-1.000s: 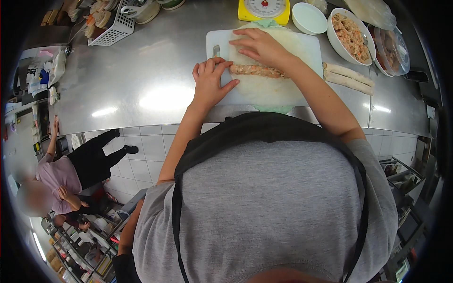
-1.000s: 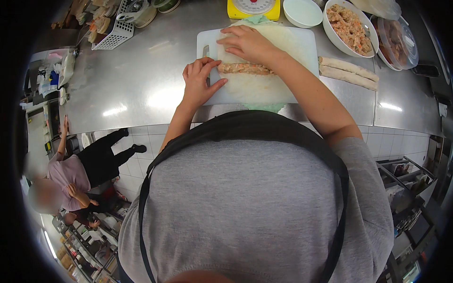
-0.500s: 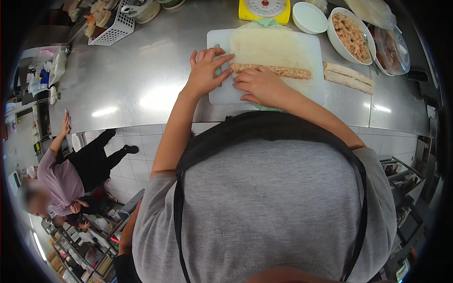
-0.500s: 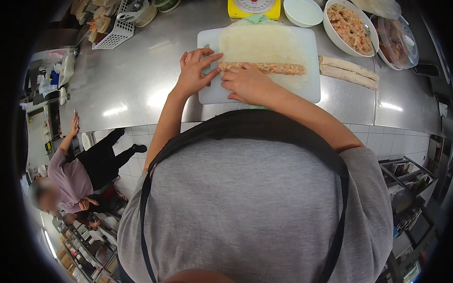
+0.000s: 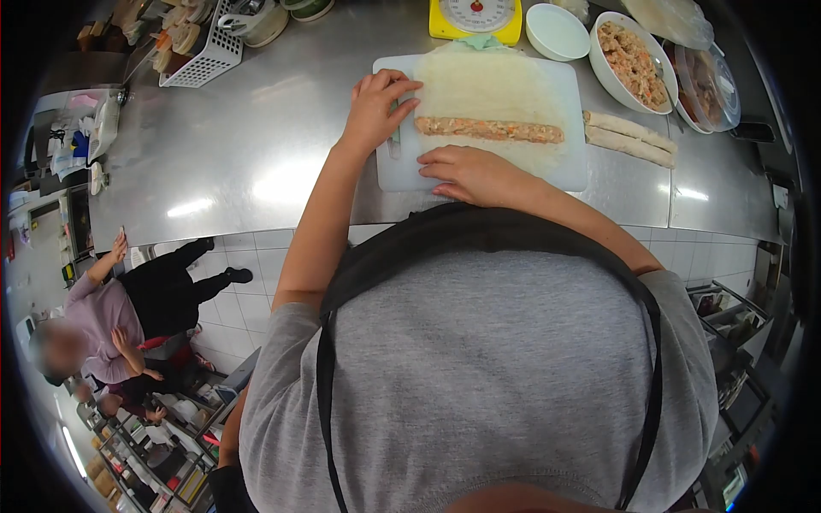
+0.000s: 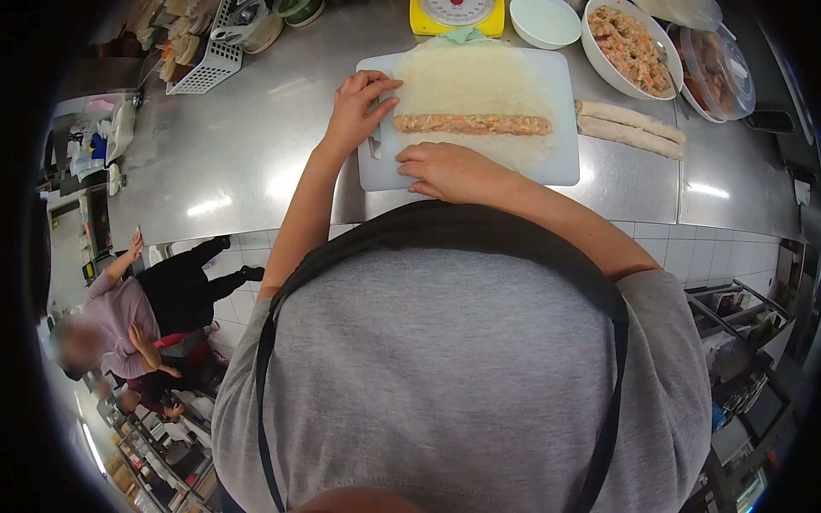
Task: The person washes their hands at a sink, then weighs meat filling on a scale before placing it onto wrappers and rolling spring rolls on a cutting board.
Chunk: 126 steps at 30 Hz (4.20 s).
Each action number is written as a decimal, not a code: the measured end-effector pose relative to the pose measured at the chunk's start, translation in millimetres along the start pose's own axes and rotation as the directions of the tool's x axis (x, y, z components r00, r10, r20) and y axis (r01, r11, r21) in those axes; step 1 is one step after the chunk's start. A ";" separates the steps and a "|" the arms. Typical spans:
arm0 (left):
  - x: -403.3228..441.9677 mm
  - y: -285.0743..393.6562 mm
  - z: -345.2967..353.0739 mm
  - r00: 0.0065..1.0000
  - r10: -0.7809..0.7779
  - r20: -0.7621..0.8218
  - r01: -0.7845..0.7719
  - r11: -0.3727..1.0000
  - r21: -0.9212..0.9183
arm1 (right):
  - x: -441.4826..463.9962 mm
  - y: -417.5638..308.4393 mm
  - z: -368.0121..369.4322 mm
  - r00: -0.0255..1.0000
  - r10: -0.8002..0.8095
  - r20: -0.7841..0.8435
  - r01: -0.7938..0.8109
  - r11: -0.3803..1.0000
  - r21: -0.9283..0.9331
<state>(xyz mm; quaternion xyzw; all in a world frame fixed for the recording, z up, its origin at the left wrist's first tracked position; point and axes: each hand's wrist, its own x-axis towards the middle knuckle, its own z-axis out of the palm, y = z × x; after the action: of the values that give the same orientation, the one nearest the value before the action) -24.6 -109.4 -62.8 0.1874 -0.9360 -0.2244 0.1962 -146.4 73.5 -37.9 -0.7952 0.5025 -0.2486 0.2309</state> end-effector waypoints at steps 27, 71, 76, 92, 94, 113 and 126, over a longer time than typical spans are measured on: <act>-17.0 35.6 -17.0 0.988 0.051 0.148 -0.076 0.983 0.168 | -65.7 22.3 -52.1 0.812 0.410 -0.416 -0.389 0.911 0.137; 154.5 140.3 101.3 0.522 0.556 0.647 -0.606 0.776 -0.178 | -127.1 45.1 -66.1 0.413 0.759 -0.503 -0.781 0.579 0.233; 145.8 139.7 87.7 0.556 0.587 0.588 -0.618 0.765 -0.179 | -127.8 47.3 -70.6 0.439 0.755 -0.487 -0.729 0.616 0.298; 149.3 126.4 81.6 0.598 0.577 0.556 -0.421 0.817 -0.395 | -137.0 39.9 -45.5 0.440 0.721 -0.536 -0.464 0.693 0.551; 149.9 124.0 82.0 0.602 0.588 0.541 -0.391 0.807 -0.442 | -133.9 29.5 -40.6 0.404 0.739 -0.539 -0.480 0.673 0.563; 73.7 85.9 -23.7 0.890 0.403 0.213 -0.391 0.915 -0.097 | -142.1 4.7 -23.7 0.581 0.492 -0.648 -0.538 0.830 0.148; 105.4 138.1 74.3 0.645 0.627 0.437 -0.646 0.753 -0.127 | -132.5 -0.5 -8.8 0.461 0.523 -0.717 -0.742 0.670 0.011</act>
<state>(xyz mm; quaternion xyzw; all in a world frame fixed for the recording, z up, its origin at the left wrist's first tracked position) -184.2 -15.4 -25.8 -0.2069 -0.9646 -0.1596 0.0346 -200.7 193.8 -52.5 -0.4263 0.8422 -0.3297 -0.0140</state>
